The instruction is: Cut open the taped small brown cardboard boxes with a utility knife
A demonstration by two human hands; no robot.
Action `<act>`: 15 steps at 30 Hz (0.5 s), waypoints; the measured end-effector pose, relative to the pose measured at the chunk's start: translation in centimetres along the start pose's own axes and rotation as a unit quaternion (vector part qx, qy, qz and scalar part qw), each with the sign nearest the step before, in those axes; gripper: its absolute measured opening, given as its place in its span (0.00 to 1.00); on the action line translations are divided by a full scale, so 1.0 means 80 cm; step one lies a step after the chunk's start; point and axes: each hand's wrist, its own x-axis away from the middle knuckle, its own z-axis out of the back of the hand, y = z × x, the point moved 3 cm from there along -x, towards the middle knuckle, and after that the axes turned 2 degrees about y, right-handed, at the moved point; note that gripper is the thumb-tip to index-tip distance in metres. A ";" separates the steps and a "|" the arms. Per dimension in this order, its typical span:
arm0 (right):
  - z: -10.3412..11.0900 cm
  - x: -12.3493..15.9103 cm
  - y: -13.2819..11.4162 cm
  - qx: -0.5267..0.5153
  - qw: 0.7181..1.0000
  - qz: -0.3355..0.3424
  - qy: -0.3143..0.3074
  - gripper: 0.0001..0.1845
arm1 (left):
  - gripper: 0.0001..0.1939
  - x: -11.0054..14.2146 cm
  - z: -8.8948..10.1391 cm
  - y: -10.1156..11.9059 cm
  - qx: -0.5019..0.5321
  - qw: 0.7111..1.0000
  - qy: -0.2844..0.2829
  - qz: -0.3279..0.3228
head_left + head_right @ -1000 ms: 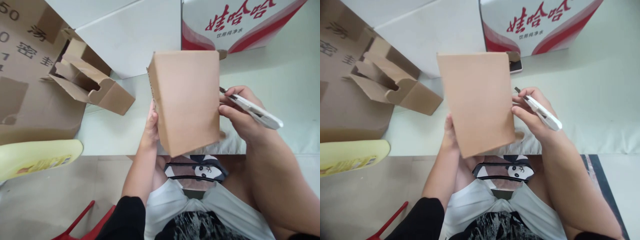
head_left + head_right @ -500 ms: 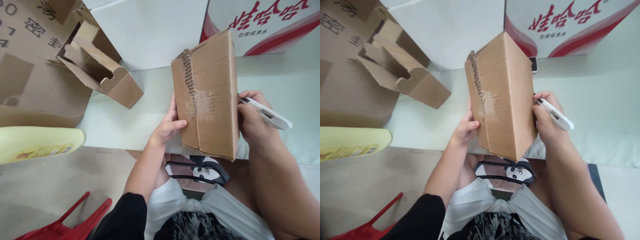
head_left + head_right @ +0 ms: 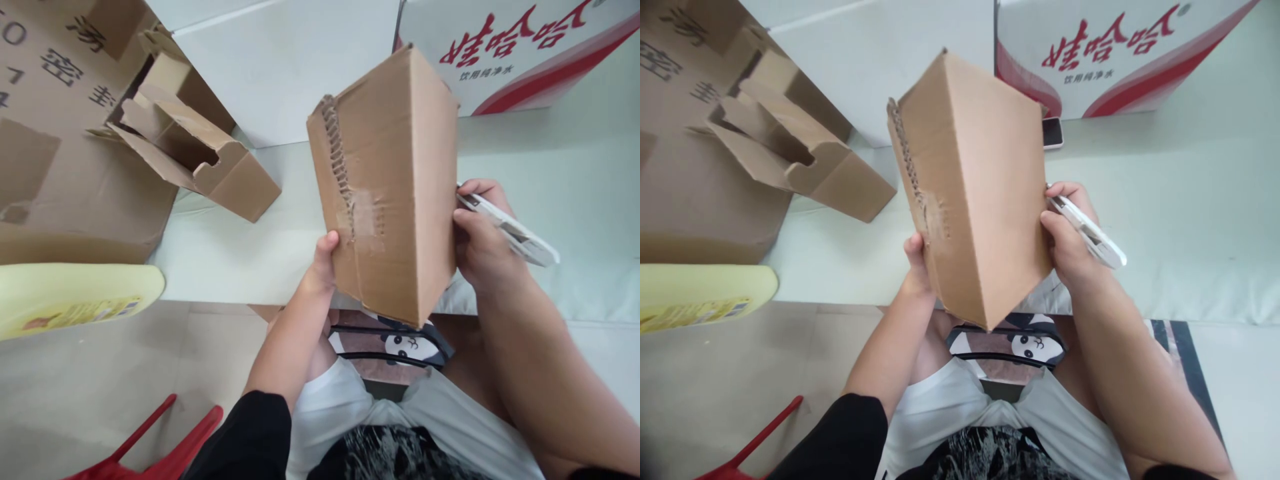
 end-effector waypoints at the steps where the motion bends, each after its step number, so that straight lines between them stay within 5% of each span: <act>1: 0.000 0.000 0.002 0.006 1.000 0.004 -0.005 0.19 | 0.37 0.000 0.000 0.003 0.005 1.000 0.011 -0.011; 6: 0.005 0.004 -0.005 0.024 0.994 0.091 0.048 0.20 | 0.36 -0.005 -0.006 0.013 0.009 0.986 0.097 -0.134; 10: 0.007 0.017 -0.038 0.025 0.977 0.177 0.113 0.18 | 0.44 -0.008 -0.012 0.017 -0.031 0.955 0.161 -0.247; 15: -0.015 0.056 -0.077 -0.043 0.965 0.258 0.032 0.12 | 0.47 -0.006 -0.015 0.016 -0.044 0.957 0.161 -0.239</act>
